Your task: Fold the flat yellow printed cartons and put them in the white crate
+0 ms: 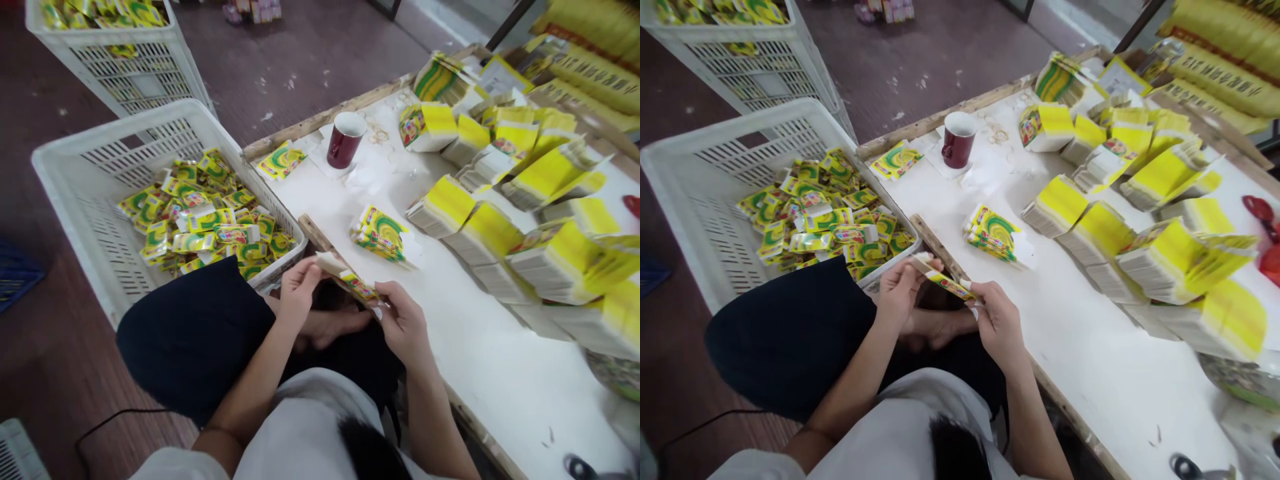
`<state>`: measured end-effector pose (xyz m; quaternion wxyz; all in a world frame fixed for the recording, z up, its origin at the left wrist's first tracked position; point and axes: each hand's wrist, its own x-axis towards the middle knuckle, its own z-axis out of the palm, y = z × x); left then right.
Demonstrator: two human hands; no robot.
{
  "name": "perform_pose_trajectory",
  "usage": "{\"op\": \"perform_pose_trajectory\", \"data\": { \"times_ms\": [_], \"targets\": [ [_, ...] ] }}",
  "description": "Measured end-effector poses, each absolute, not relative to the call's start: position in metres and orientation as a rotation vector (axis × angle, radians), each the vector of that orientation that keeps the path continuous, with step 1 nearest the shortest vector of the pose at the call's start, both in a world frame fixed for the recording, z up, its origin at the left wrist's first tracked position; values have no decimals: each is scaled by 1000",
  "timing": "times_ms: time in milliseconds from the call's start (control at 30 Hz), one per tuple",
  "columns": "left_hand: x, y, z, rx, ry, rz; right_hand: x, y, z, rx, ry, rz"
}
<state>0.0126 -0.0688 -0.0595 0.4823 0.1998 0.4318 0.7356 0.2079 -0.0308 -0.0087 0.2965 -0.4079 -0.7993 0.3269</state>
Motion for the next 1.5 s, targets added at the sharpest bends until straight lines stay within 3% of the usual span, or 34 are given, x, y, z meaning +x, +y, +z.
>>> {"op": "perform_pose_trajectory", "data": {
  "times_ms": [133, 367, 500, 667, 733, 1033, 1500],
  "targets": [
    [-9, -77, -40, 803, 1027, 1869, 224, -21, 3, -980, -2283, 528],
    [3, -84, -24, 1640, 1499, 1062, 214, -27, 0, -723, -2531, 458],
    [14, -81, -37, 1639, 1662, 984, 202, -37, -14, -1024, -2083, 378],
    [15, -80, -46, 1707, 1637, 1130, 193, -43, -26, -1243, -1625, 1113],
    [16, -80, -49, 1734, 1683, 1143, 189, -43, -26, -1280, -1568, 1262],
    [20, -80, -64, 1977, 1994, 1171, 184, -27, -18, -1352, -1631, 1513],
    [28, -76, -61, 2218, 1991, 1457, 181, -32, -14, -1269, -1339, 1649]
  ]
}}
